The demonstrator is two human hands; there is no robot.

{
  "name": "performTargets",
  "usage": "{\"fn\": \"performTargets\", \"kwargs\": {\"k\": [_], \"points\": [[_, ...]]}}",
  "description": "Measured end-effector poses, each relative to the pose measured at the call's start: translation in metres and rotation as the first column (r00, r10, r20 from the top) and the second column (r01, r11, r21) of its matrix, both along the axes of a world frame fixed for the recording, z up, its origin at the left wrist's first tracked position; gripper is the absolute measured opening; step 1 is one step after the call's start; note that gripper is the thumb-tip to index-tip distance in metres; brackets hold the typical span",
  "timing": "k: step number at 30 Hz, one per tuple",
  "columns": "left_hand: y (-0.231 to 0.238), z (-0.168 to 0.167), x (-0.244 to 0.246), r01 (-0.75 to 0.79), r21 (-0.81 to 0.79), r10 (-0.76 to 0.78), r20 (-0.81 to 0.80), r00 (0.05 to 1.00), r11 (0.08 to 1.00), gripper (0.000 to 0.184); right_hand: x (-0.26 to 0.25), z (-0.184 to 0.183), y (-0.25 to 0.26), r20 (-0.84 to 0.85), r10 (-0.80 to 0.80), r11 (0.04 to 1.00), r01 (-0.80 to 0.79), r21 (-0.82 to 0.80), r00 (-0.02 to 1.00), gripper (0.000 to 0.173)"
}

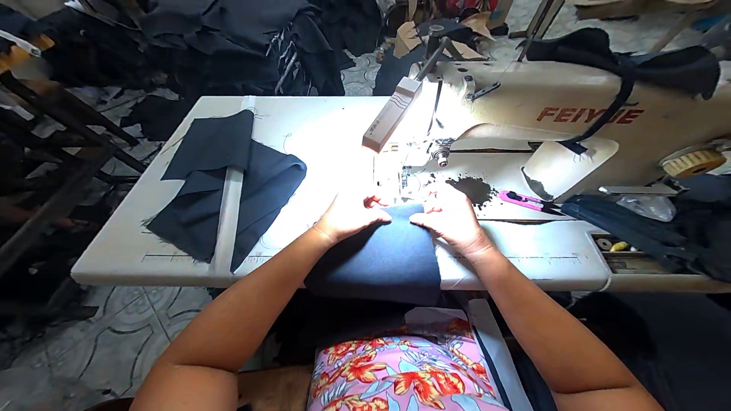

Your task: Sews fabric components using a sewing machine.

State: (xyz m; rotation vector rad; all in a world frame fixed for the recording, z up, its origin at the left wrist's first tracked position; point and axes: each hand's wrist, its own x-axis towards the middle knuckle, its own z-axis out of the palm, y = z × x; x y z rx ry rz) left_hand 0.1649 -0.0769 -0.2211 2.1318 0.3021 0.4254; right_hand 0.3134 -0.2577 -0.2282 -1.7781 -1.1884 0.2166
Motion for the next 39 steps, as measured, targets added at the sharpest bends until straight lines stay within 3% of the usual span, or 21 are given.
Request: {"fn": "performTargets", "kwargs": {"k": [12,18,20,21,23,25,31,34,39], "points": [[0.001,-0.003,-0.003,0.006,-0.029,-0.006,0.006,1.0,1.0,0.013,-0.002,-0.002,0.002,-0.073,-0.021,0.999,0.023,0.031,0.997,0.028],[0.003,0.004,-0.002,-0.006,0.026,0.009,-0.143,0.99,1.0,0.015,0.002,-0.002,0.01,0.091,0.006,0.994,-0.016,0.11,0.996,0.026],[0.006,0.009,-0.004,-0.016,0.059,0.026,-0.177,0.984,0.998,0.015,0.003,-0.004,0.013,0.052,0.037,0.994,-0.042,0.1,0.998,0.024],[0.008,0.013,-0.006,-0.023,0.09,0.039,-0.172,0.984,0.996,0.015,0.001,-0.003,0.012,-0.007,0.057,0.996,-0.057,0.065,0.998,0.023],[0.018,0.021,-0.012,-0.05,0.184,0.067,-0.086,0.994,0.982,0.016,-0.006,-0.001,0.004,-0.097,0.088,0.996,-0.091,-0.018,0.991,0.044],[0.033,0.029,-0.021,-0.087,0.233,0.089,-0.001,0.996,0.969,0.016,-0.021,0.0,-0.007,-0.132,0.09,0.99,-0.103,-0.092,0.987,0.053],[0.053,0.054,-0.05,-0.23,0.102,0.227,0.044,0.973,0.968,0.011,-0.052,-0.012,-0.026,-0.225,0.112,0.979,-0.145,-0.14,0.968,0.036],[0.055,0.059,-0.059,-0.237,0.091,0.231,0.07,0.97,0.967,0.011,-0.057,-0.014,-0.024,-0.271,0.096,0.983,-0.134,-0.127,0.958,0.045],[0.054,0.063,-0.068,-0.226,0.052,0.218,0.115,0.969,0.973,0.012,-0.061,-0.011,-0.019,-0.204,0.05,0.99,-0.076,-0.121,0.978,0.043]]}}
